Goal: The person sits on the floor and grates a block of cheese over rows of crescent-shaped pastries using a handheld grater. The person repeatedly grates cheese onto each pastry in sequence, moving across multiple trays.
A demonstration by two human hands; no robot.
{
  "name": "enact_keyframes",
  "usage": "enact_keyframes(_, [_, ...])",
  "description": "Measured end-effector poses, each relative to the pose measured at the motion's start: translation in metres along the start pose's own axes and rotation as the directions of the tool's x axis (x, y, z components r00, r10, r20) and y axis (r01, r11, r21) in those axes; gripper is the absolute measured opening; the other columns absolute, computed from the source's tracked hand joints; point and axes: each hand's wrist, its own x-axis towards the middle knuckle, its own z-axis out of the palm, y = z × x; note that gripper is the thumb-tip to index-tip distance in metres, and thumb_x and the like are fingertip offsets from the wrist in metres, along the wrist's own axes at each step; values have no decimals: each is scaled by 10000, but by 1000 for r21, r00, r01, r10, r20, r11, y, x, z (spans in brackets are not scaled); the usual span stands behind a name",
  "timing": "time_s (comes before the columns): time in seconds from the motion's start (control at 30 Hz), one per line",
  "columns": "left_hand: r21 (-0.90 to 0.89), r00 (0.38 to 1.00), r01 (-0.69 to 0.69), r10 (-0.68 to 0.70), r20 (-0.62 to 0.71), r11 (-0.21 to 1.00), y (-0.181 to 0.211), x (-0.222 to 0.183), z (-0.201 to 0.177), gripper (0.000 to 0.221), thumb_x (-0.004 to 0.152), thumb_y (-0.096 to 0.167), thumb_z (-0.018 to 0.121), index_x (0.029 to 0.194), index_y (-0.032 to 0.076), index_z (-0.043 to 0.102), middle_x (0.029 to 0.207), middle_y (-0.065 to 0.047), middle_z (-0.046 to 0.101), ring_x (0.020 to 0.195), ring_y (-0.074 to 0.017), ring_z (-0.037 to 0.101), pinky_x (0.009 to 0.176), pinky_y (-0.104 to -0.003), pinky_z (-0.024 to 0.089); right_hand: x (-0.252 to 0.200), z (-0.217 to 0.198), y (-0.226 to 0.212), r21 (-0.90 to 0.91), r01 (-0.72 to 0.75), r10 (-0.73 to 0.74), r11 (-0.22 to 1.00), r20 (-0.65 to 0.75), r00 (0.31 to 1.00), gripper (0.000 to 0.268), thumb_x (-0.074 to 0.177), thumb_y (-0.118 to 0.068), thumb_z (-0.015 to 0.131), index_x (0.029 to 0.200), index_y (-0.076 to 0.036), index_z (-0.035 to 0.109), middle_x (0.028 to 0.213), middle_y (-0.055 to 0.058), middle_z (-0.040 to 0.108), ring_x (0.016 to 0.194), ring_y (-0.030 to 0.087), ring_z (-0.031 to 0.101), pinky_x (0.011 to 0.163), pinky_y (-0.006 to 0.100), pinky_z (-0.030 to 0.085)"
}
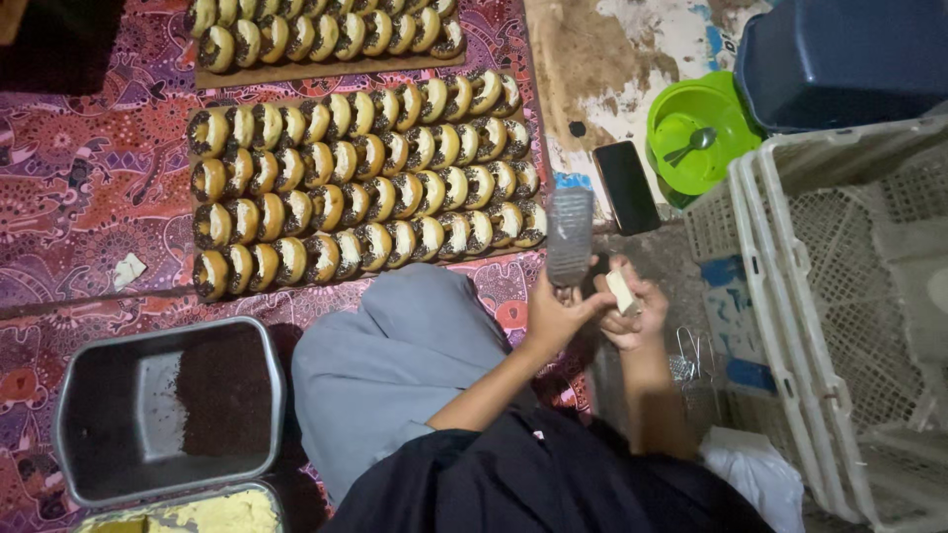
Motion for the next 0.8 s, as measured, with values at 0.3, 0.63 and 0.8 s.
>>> enact_keyframes(0.3, [-39,993,-110,108,-53,993,3,21,14,413,886,129,814,1201,13,574,1106,-57,728,960,-100,698,834,-277,577,-5,-12,6,58,-9,11,998,-37,999,396,1007,-196,526,1370,-49,466,919,212,566,375,53,359,328,188,286])
enact_keyframes(0.63, [775,968,244,-197,-157,583,-147,44,-89,353,990,249,602,1140,-70,576,705,-222,713,640,-365,709,690,-501,553,-30,-32,-2,-151,-1,-44,989,-299,953,322,978,-171,558,1293,-122,519,933,141,590,409,90,405,365,225,310])
enact_keyframes(0.8, [401,911,408,-332,-246,820,-151,-21,-149,230,969,181,626,1001,-39,685,714,-128,705,597,-226,703,560,-378,566,-7,-52,21,-474,-177,-115,863,-524,844,287,950,-144,575,1228,-183,514,883,98,635,457,123,492,400,250,363])
